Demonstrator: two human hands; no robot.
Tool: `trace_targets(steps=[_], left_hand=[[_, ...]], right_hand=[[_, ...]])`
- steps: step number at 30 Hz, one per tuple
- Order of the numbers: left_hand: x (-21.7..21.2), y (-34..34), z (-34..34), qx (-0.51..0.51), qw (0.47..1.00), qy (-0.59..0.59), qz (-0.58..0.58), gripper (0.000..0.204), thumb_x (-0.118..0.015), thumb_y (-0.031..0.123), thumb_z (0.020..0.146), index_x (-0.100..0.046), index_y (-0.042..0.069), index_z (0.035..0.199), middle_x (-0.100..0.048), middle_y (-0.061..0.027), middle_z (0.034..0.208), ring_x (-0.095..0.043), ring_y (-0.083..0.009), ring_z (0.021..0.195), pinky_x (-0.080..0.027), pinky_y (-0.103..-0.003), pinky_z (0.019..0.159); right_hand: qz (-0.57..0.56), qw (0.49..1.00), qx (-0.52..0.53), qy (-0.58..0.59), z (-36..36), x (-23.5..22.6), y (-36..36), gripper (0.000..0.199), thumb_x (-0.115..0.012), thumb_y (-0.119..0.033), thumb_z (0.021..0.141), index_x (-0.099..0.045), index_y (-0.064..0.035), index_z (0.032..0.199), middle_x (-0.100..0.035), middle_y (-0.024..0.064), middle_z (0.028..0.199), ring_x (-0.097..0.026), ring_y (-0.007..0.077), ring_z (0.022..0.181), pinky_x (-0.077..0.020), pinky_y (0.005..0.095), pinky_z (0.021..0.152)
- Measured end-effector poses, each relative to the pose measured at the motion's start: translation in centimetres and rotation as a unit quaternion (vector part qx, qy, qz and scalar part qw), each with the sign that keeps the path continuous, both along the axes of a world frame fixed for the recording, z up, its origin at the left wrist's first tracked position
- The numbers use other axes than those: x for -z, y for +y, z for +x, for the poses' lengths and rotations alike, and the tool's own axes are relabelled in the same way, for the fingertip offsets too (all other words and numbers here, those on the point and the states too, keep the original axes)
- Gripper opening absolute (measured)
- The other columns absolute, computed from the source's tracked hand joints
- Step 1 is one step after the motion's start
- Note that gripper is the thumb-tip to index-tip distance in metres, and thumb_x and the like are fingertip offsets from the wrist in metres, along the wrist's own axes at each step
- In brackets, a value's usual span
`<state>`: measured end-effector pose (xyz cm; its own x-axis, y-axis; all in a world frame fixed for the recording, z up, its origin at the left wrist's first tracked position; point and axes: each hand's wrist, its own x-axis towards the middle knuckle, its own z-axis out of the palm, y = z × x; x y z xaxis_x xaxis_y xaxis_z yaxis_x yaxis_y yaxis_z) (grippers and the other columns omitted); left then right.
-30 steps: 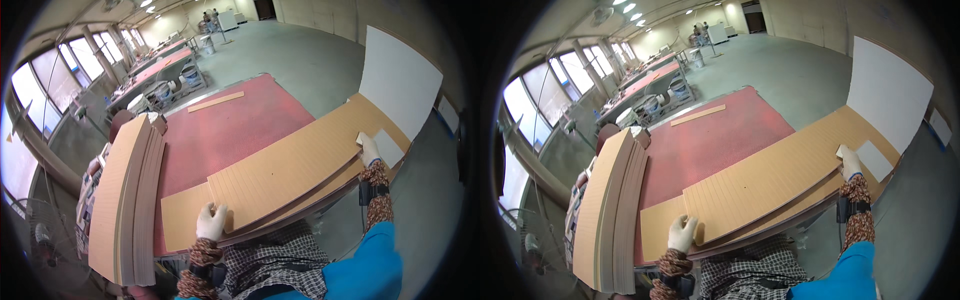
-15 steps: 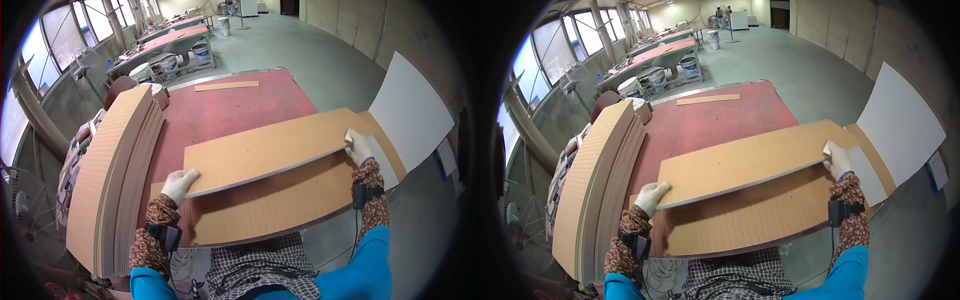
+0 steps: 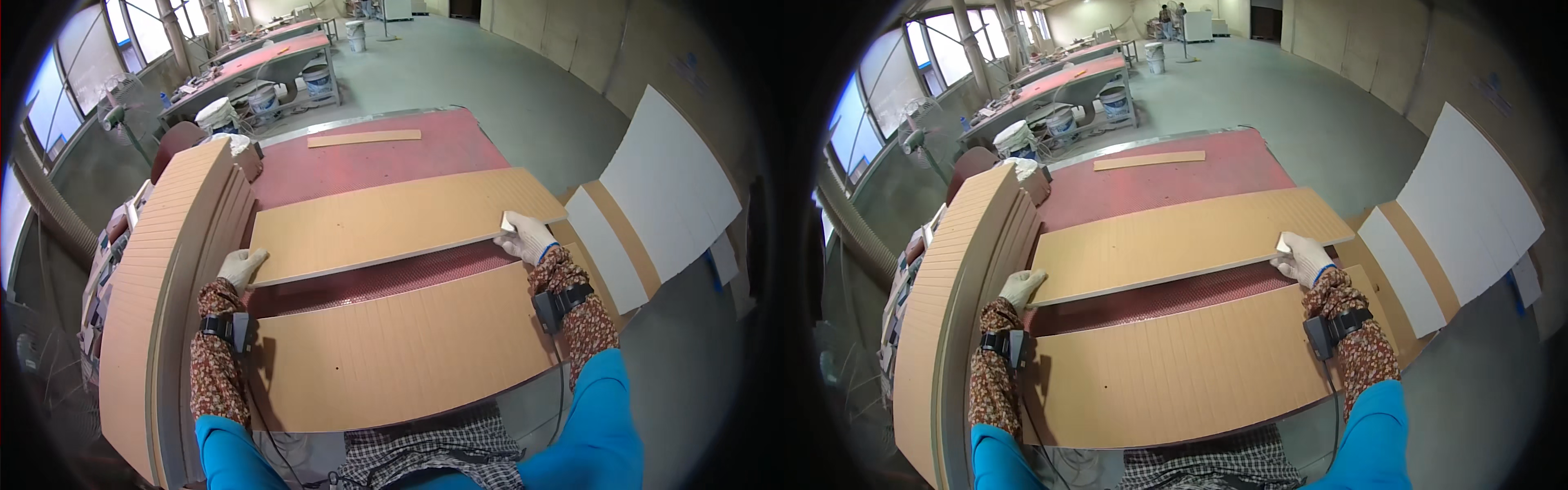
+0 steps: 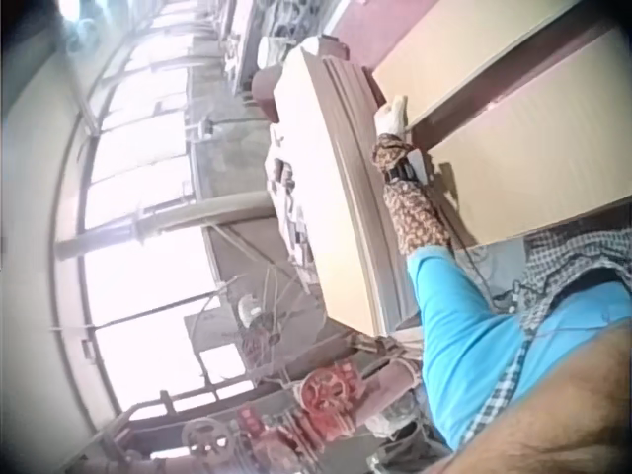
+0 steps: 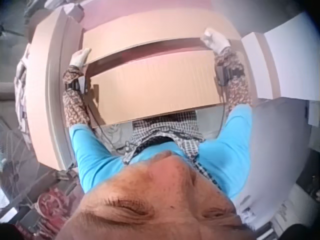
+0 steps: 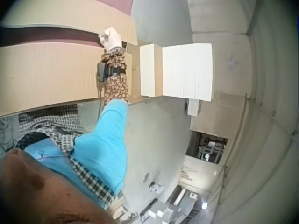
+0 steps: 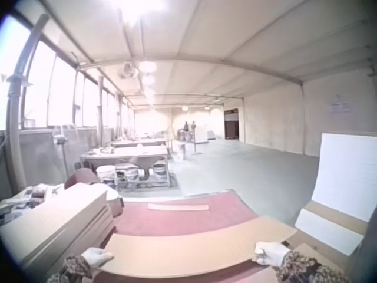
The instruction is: The recorder is applying white adhesive strips or edge banding to the side of wood-finished furniture panels.
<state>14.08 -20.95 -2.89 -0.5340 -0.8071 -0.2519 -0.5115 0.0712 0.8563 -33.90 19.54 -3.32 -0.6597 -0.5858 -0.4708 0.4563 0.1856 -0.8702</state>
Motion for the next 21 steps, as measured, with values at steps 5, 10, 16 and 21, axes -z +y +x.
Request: trace_targets(steps=[5,10,16,21], left_hand=[[-0.3,-0.8,-0.6,0.036,0.978,-0.139,-0.148,0.046,-0.07,0.038,0.093,-0.074,-0.003,0.112,-0.075,-0.0142,0.092,-0.07,-0.019,0.078,-0.055,-0.033,0.073],[-3.8,1.7,-1.4,0.062,0.965,-0.197,-0.161,0.057,-0.067,0.041,0.09,-0.069,-0.004,0.126,-0.073,-0.0285,0.12,-0.071,-0.035,0.115,-0.054,-0.044,0.1],[-5.6,6.4,-3.5,0.153,0.953,-0.187,-0.183,0.067,-0.066,0.043,0.096,-0.059,-0.008,0.14,-0.066,-0.026,0.138,-0.063,-0.0337,0.131,-0.048,-0.04,0.112],[-5.1,14.8,-7.0,0.254,0.93,-0.172,-0.205,0.065,-0.062,0.05,0.098,-0.065,-0.002,0.136,-0.069,-0.0239,0.132,-0.065,-0.0356,0.127,-0.05,-0.041,0.108]], right_hand=[[0.117,0.987,-0.075,0.08,3.7,-4.5,0.6,0.036,-0.056,-0.035,0.106,-0.063,-0.0005,0.117,-0.071,0.01,0.097,-0.074,0.0179,0.074,-0.0563,0.0247,0.052],[0.163,0.931,-0.113,0.305,4.0,-6.5,3.2,0.046,-0.05,-0.04,0.104,-0.068,0.0022,0.104,-0.071,0.0116,0.088,-0.069,0.0181,0.074,-0.0566,0.0312,0.06],[0.256,0.852,0.027,0.456,2.2,-4.5,10.0,0.054,-0.046,-0.044,0.104,-0.066,0.0056,0.096,-0.068,0.0249,0.086,-0.066,0.0412,0.084,-0.0475,0.0506,0.079],[0.263,0.83,0.082,0.484,3.3,-3.1,21.5,0.053,-0.045,-0.044,0.103,-0.067,0.0045,0.098,-0.066,0.029,0.089,-0.063,0.0473,0.087,-0.0469,0.0525,0.079]])
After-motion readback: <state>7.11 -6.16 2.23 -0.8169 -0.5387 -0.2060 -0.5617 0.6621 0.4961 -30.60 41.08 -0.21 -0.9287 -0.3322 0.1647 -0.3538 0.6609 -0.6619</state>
